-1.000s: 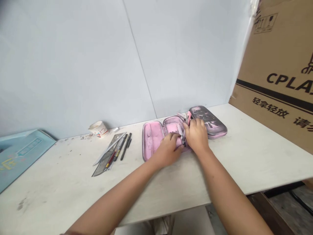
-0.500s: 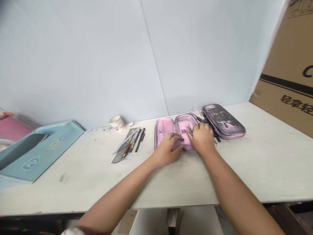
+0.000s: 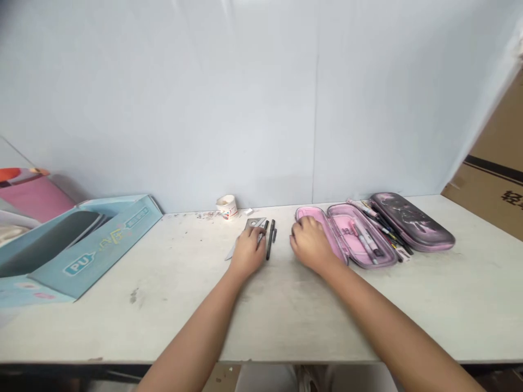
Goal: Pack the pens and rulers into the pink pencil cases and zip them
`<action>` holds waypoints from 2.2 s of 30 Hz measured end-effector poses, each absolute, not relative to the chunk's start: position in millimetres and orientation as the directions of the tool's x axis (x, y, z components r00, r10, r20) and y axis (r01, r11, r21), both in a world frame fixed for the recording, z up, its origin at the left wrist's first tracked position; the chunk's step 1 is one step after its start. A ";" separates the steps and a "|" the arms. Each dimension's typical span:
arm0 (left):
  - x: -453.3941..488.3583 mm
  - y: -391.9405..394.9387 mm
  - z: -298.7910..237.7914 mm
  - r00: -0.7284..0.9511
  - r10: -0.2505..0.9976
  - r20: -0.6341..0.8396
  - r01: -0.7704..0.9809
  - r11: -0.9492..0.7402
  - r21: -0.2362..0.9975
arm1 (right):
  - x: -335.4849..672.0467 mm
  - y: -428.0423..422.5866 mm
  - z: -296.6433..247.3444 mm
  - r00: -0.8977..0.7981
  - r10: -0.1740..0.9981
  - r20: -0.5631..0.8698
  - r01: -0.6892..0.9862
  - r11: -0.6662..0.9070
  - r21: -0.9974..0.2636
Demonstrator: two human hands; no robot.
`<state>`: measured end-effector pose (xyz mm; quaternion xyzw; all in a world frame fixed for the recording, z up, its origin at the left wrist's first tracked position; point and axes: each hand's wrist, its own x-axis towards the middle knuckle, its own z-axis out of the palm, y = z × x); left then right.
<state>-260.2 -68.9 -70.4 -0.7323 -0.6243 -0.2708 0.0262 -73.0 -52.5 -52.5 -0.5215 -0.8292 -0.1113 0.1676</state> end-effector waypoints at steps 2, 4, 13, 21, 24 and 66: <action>-262.2 -68.1 -75.5 0.061 0.901 0.430 0.937 -0.200 0.286 | -105.8 -45.2 -53.5 -0.420 0.842 0.338 0.897 0.441 0.016; -261.2 -68.7 -78.9 0.060 0.903 0.426 0.939 -0.195 0.283 | -129.1 -36.0 -57.2 -0.388 0.880 0.273 0.917 0.398 0.017; -251.4 -72.4 -79.6 -0.017 0.893 0.450 0.845 -0.228 0.484 | -139.1 -26.1 -63.3 -0.267 0.919 0.291 0.962 0.272 0.025; -244.5 -70.0 -70.2 -0.071 0.966 0.248 0.182 -0.232 0.956 | -109.5 -74.0 -61.5 -0.468 0.564 0.680 0.793 0.608 0.041; -238.6 -76.9 -68.3 0.053 0.969 0.242 0.030 -0.243 0.969 | -94.4 -85.2 -59.2 -0.471 0.535 0.702 0.773 0.633 0.037; -266.2 -84.4 -60.1 0.058 0.880 0.471 0.897 -0.253 0.363 | 11.6 -63.4 -66.1 -0.141 0.839 0.525 0.989 0.139 0.045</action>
